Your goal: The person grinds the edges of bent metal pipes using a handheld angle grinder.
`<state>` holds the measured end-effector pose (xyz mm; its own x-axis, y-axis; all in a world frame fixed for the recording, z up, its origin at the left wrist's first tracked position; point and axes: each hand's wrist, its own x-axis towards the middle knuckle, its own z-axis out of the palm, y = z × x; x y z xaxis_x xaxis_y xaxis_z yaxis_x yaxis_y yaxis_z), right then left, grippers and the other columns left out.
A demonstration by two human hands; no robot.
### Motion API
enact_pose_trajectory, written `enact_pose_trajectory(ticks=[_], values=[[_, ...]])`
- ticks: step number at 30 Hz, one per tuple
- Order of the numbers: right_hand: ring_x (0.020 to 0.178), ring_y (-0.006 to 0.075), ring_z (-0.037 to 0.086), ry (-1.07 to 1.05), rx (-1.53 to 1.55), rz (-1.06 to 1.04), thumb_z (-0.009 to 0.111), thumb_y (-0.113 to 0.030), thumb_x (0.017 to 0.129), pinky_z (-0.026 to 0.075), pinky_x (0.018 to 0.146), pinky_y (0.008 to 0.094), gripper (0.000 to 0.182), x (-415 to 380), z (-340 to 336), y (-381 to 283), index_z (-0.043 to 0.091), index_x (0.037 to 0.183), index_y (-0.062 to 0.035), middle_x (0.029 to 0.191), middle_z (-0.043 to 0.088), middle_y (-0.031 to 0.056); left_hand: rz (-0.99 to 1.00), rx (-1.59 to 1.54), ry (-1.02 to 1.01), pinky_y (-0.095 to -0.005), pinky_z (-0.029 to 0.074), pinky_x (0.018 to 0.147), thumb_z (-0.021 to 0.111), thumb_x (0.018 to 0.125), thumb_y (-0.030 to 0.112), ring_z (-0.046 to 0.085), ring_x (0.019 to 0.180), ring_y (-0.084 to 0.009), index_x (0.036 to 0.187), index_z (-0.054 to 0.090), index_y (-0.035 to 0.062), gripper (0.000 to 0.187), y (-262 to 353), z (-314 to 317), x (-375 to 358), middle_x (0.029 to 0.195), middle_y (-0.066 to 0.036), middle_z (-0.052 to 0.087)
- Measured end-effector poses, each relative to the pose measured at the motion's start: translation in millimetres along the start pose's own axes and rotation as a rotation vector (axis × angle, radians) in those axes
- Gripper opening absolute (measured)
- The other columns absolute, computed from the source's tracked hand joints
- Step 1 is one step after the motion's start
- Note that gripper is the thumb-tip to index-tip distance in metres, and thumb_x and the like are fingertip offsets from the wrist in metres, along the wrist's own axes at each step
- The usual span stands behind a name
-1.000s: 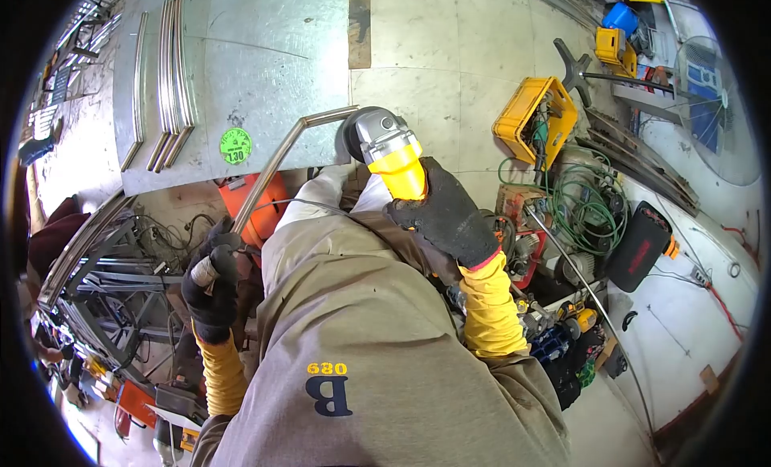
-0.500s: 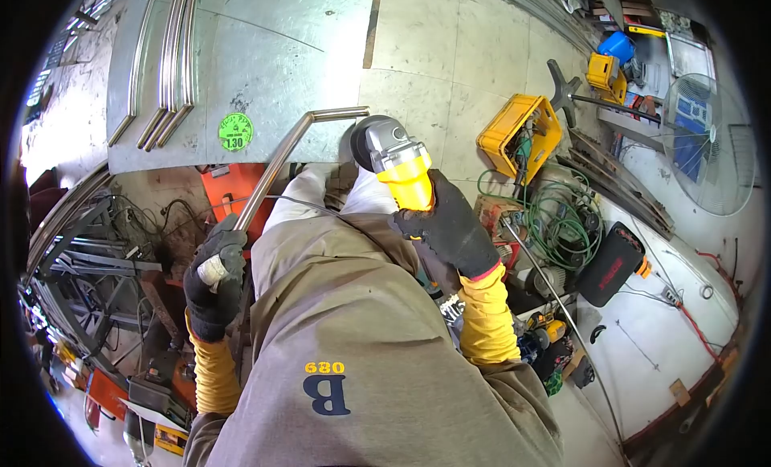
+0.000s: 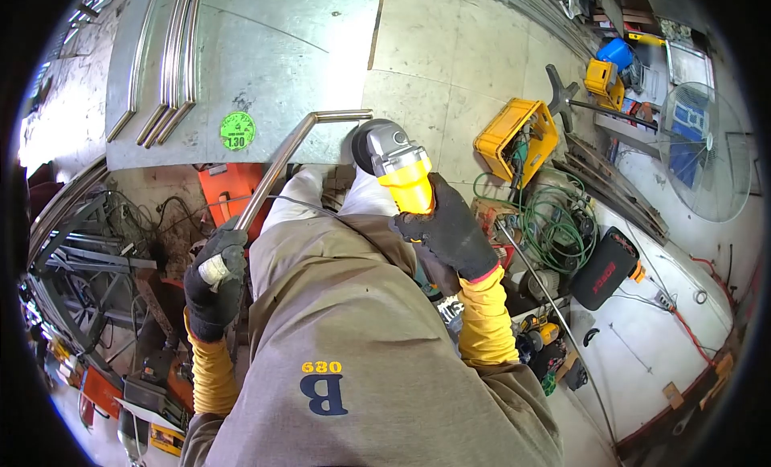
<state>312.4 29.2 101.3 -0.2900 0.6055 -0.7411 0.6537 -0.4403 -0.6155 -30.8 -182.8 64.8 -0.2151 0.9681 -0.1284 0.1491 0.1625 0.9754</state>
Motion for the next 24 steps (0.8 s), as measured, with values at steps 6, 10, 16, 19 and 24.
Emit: enact_pose_trajectory(ticks=[6, 10, 16, 19, 24], values=[[0.100, 0.0194, 0.069, 0.041, 0.019, -0.036, 0.092, -0.023, 0.087, 0.058, 0.092, 0.0374, 0.063, 6, -6, 0, 0.063, 0.138, -0.0011, 0.114, 0.074, 0.0099, -0.067, 0.009, -0.028, -0.0414, 0.059, 0.102, 0.072, 0.096, -0.005, 0.072, 0.121, -0.0319, 0.118, 0.075, 0.0025, 0.023, -2, -6, 3, 0.129, -0.017, 0.077], [0.100, 0.0204, 0.069, -0.013, 0.035, -0.004, 0.092, -0.023, 0.088, 0.057, 0.093, 0.0376, 0.062, 3, -6, 4, 0.063, 0.138, -0.0009, 0.115, 0.074, 0.0110, 0.098, 0.034, 0.019, -0.0325, 0.055, 0.094, 0.074, 0.101, 0.013, 0.069, 0.107, -0.0194, 0.131, 0.074, -0.0030, 0.034, -14, -2, -4, 0.133, -0.013, 0.075], [0.095, 0.0198, 0.068, -0.036, 0.045, -0.047, 0.092, -0.024, 0.088, 0.058, 0.088, 0.0378, 0.061, -2, -3, 22, 0.062, 0.136, -0.0010, 0.111, 0.074, 0.0099, -0.638, -1.002, 0.097, -0.0254, 0.049, 0.088, 0.069, 0.103, 0.030, 0.065, 0.101, -0.0138, 0.141, 0.070, -0.0017, 0.049, -49, -11, -21, 0.131, -0.008, 0.075], [0.091, 0.0167, 0.067, -0.026, 0.077, -0.017, 0.091, -0.023, 0.089, 0.057, 0.084, 0.0359, 0.060, -6, -4, 10, 0.061, 0.136, -0.0012, 0.108, 0.073, 0.0076, -0.722, -0.805, 0.234, -0.0225, 0.046, 0.084, 0.071, 0.100, 0.035, 0.062, 0.098, -0.0115, 0.144, 0.068, -0.0001, 0.057, -55, -5, -24, 0.132, -0.006, 0.073], [0.088, 0.0129, 0.065, -0.071, 0.174, 0.012, 0.090, -0.022, 0.090, 0.056, 0.079, 0.0328, 0.057, -2, -7, -1, 0.061, 0.135, -0.0015, 0.104, 0.070, 0.0052, -0.598, -0.550, 0.202, -0.0277, 0.050, 0.097, 0.069, 0.102, 0.026, 0.062, 0.104, -0.0140, 0.157, 0.058, -0.0052, 0.064, -65, 2, -35, 0.122, -0.003, 0.068]])
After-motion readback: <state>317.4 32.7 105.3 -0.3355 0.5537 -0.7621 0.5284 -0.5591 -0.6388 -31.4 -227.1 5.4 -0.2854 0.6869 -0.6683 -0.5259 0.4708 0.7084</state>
